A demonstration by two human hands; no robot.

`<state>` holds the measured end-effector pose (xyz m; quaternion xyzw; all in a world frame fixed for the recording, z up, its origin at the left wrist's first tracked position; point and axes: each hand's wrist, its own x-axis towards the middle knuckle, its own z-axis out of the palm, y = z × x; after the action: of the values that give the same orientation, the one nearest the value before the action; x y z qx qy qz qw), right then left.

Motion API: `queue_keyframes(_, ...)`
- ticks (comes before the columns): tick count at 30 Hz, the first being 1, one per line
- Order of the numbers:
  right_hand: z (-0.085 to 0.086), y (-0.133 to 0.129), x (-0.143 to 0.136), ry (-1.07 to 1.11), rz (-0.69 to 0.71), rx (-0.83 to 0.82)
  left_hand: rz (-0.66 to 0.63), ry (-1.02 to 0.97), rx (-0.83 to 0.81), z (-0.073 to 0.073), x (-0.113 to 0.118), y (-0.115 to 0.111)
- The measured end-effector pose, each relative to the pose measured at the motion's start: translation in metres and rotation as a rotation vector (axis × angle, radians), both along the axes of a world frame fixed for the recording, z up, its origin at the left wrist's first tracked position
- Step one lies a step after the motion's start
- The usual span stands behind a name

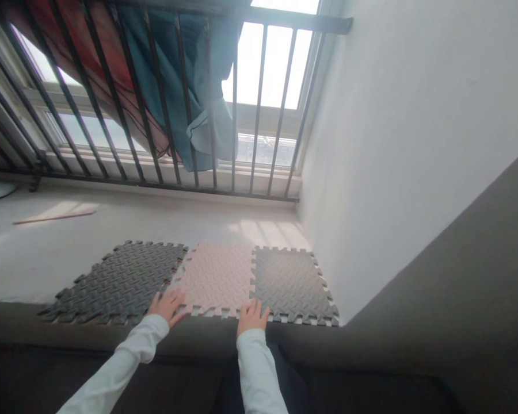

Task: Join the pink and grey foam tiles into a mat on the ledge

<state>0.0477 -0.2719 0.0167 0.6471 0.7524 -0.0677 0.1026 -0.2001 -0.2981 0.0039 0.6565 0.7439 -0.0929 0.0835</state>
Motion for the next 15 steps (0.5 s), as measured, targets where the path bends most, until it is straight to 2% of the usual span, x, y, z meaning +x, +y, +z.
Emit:
queue_keyframes(3, -0.012, -0.001, -0.007, -0.001, -0.025, 0.102, 0.038, 0.047, -0.033, 0.000, -0.031, -0.015)
queue_keyframes(6, -0.018, -0.001, -0.015, -0.012, -0.060, 0.172, -0.062, 0.035, -0.111, -0.003, -0.055, -0.021)
queue_keyframes(8, -0.018, 0.000, -0.018, -0.018, -0.083, 0.182, -0.097, 0.027, -0.130, -0.004, -0.064, -0.019)
queue_keyframes(11, -0.015, 0.000, -0.018, -0.013, -0.087, 0.158, -0.074, 0.009, -0.127, -0.003, -0.074, -0.011)
queue_keyframes(15, -0.010, -0.001, -0.011, 0.020, -0.081, 0.100, -0.140, 0.011, -0.051, 0.001, -0.088, -0.004)
